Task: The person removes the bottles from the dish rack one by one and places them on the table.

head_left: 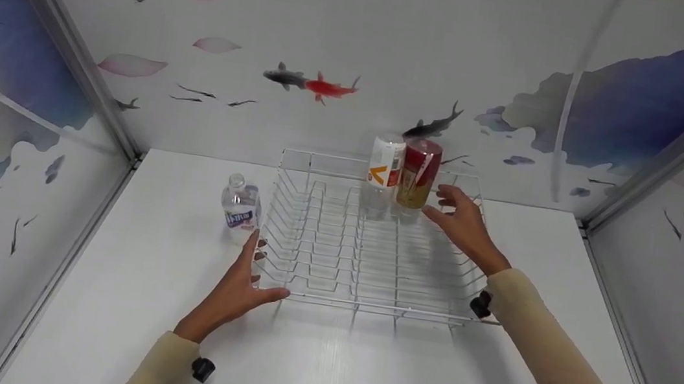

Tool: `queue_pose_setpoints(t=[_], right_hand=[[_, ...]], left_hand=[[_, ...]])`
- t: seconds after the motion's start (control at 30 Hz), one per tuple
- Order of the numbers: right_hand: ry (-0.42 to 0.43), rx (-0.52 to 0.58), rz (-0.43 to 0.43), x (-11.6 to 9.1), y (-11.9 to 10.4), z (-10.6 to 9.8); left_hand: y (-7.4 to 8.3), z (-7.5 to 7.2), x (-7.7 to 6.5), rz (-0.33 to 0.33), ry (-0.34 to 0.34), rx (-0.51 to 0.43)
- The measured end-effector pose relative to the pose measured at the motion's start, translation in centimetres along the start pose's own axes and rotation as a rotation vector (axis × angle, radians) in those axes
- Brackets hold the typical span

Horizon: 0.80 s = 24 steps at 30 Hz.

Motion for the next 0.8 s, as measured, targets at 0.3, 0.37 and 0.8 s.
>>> queue_pose_setpoints(t=[0.3, 0.37, 0.8], right_hand=[[0.042, 0.051, 0.053, 1.1, 1.3, 1.1], [0.043, 0.051, 0.072, 1.3, 1.6, 1.5], [0.111, 0.118, 0.076, 2.6, 2.8, 3.2]], left_hand=[[-0.4, 0.3, 0.0, -0.007, 0.01, -0.033], [-0.5, 0.3, -0.1, -0.012, 0.016, -0.038], [-1.0, 0.6, -0.2, -0.017, 0.031, -0.129]])
Point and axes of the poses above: each hand's wrist, its own x-axis towards the middle knuckle, its own z-axis out of the palm, y = z × x, the point moved 8 cm from there along x, towards the middle knuckle, and after that the axes turned 8 degrees about -x, right-handed, at the moved point
